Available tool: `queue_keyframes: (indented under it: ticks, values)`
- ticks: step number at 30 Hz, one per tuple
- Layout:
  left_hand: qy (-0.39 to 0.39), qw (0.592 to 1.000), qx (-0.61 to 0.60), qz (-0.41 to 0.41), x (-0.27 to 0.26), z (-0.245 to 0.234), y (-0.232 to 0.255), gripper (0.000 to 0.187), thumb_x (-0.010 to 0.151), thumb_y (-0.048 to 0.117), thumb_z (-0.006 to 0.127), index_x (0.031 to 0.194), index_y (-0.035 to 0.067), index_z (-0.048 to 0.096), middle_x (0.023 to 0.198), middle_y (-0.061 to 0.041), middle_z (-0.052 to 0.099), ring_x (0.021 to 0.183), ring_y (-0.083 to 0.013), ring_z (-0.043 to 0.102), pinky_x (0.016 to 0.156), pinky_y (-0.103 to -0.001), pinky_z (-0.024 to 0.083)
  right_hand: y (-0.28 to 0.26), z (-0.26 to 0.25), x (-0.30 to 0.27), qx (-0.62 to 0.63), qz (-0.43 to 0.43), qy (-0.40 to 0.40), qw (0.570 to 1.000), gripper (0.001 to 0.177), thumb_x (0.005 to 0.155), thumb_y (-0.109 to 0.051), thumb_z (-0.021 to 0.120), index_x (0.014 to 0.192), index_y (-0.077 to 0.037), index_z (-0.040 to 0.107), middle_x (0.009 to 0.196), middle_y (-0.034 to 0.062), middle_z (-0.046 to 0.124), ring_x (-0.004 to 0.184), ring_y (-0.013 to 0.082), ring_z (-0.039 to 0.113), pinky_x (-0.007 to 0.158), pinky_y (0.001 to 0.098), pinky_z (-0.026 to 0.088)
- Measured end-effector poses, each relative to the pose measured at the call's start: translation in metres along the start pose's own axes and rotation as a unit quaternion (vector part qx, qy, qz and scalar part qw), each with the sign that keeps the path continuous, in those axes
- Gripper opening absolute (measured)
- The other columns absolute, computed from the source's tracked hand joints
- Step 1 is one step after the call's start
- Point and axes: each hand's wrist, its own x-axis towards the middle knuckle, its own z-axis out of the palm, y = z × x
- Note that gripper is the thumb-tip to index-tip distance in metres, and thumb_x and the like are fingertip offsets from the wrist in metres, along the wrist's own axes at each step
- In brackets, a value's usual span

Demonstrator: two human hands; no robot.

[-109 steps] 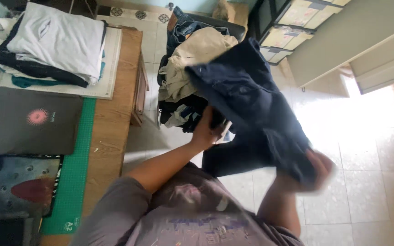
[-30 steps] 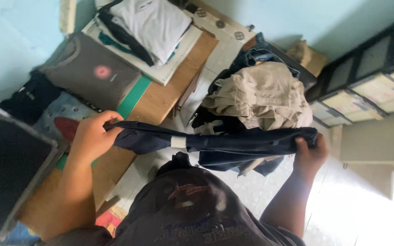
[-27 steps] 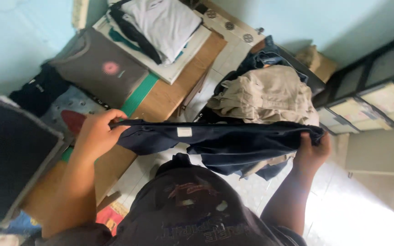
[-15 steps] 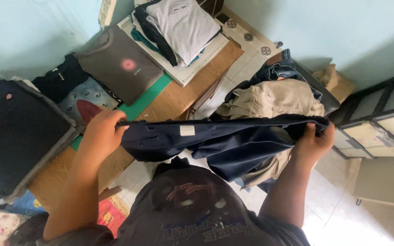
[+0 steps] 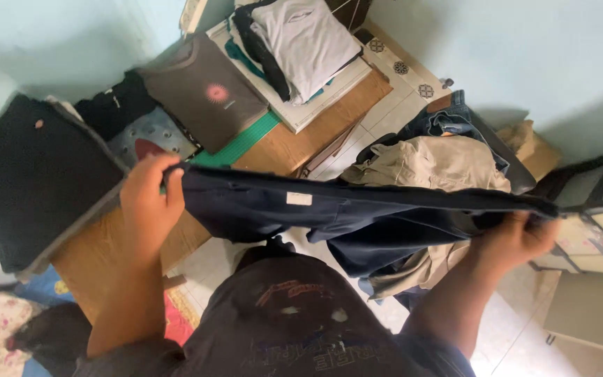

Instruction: The person folds pairs of pants one at a time by hand and stacks them on a table.

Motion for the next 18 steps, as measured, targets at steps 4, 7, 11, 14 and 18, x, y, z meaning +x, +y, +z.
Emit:
queue_keyframes:
  ticks: [4, 7, 11, 14, 18]
  values:
    - [0.109, 0.993, -0.023, -0.034, 0.002, 0.016, -0.004, 0.015, 0.101, -0.003, 0.066, 0.116, 0.001, 0.062, 0.111, -0.018, 0.067, 0.104, -0.0366, 0.067, 0.094, -0.041, 0.055, 0.001, -0.008, 0.018, 0.05, -0.014, 0.024, 0.998, 0.01, 0.109, 0.006, 0.064, 0.108, -0.003, 0.059, 0.099, 0.0072, 0.062, 0.085, 0.0161, 0.059, 0.074, 0.0284, 0.052]
    - [0.2, 0.977, -0.067, -0.042, 0.003, 0.029, -0.01, 0.015, 0.108, -0.001, 0.061, 0.122, 0.002, 0.056, 0.108, -0.018, 0.063, 0.096, -0.0327, 0.065, 0.09, -0.036, 0.054, -0.004, -0.007, 0.027, 0.059, -0.053, 0.026, 0.997, 0.012, 0.111, 0.003, 0.065, 0.105, -0.005, 0.058, 0.091, 0.0075, 0.058, 0.079, 0.0176, 0.057, 0.071, 0.0306, 0.05]
    - [0.459, 0.848, -0.261, -0.039, 0.023, 0.046, -0.004, 0.037, 0.101, 0.03, 0.066, 0.124, 0.006, 0.049, 0.094, -0.01, 0.06, 0.072, -0.0192, 0.057, 0.067, -0.026, 0.053, -0.036, 0.002, 0.039, 0.139, -0.082, 0.002, 0.987, 0.01, 0.103, -0.016, 0.059, 0.11, -0.009, 0.059, 0.093, 0.0076, 0.063, 0.077, 0.0182, 0.062, 0.069, 0.0332, 0.053]
    - [0.501, 0.793, -0.339, 0.065, 0.046, 0.02, -0.003, 0.034, 0.101, 0.025, 0.068, 0.121, 0.01, 0.045, 0.095, -0.012, 0.064, 0.078, -0.0197, 0.064, 0.067, -0.028, 0.056, -0.054, 0.029, 0.045, 0.132, -0.073, -0.041, 0.988, 0.012, 0.104, -0.016, 0.059, 0.113, -0.009, 0.059, 0.097, 0.0062, 0.063, 0.082, 0.0163, 0.06, 0.074, 0.0313, 0.052]
    - [0.439, 0.755, -0.481, 0.076, 0.081, 0.013, 0.014, 0.033, 0.099, 0.009, 0.065, 0.125, 0.016, 0.046, 0.099, -0.01, 0.064, 0.083, -0.0192, 0.067, 0.065, -0.031, 0.058, -0.06, 0.098, 0.023, 0.114, -0.02, -0.142, 0.983, 0.015, 0.106, -0.017, 0.058, 0.117, -0.008, 0.059, 0.102, 0.0043, 0.062, 0.089, 0.0139, 0.059, 0.081, 0.0288, 0.05]
